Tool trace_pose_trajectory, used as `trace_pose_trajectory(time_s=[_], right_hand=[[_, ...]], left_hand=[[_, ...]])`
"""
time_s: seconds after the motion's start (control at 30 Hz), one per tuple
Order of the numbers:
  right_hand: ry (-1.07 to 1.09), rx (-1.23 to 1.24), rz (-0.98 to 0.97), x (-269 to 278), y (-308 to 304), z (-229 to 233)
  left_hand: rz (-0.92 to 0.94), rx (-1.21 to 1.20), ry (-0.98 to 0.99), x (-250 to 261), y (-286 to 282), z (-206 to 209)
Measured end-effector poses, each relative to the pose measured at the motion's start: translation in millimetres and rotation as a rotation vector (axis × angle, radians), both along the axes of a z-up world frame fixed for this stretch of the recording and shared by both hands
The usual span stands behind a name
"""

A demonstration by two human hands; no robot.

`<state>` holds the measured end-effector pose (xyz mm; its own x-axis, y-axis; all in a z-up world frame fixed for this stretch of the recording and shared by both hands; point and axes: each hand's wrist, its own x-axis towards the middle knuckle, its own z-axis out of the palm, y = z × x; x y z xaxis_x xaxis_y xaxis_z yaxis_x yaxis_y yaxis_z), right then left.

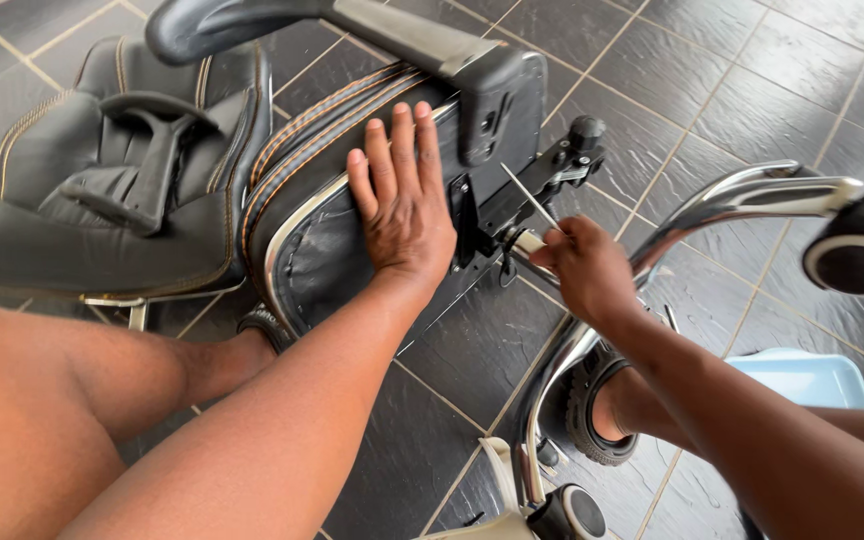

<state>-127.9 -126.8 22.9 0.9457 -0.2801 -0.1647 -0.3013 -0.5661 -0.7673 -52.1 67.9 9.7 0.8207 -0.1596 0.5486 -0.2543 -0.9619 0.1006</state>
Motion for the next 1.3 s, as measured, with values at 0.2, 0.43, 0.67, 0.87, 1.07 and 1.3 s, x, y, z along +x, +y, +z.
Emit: trace_pose_trajectory(time_s=[0.2, 0.43, 0.67, 0.87, 1.07, 1.3], right_hand=[[-0.073, 0.253, -0.062, 28, 24, 5], [-0.127, 0.306, -0.106, 40, 38, 22], [-0.146, 0.274, -0.113, 33, 47, 40], [-0.106, 0.28, -0.073, 25, 45, 46], [-0.084, 0.218, -0.01, 29, 50, 40], [-0.099, 0.23, -0.003, 31, 51, 37]], left_hand=[[0.001, -0.017, 0.021, -8, 2, 14], [-0.027, 0.052, 0.05, -19, 11, 32], [0.011, 0.123, 0.162, -30, 28, 50], [0.155, 0.184, 0.24, -40, 46, 56], [0.116, 0.128, 0.239, -38, 52, 57], [0.103, 0.057, 0.325, -37, 46, 61]])
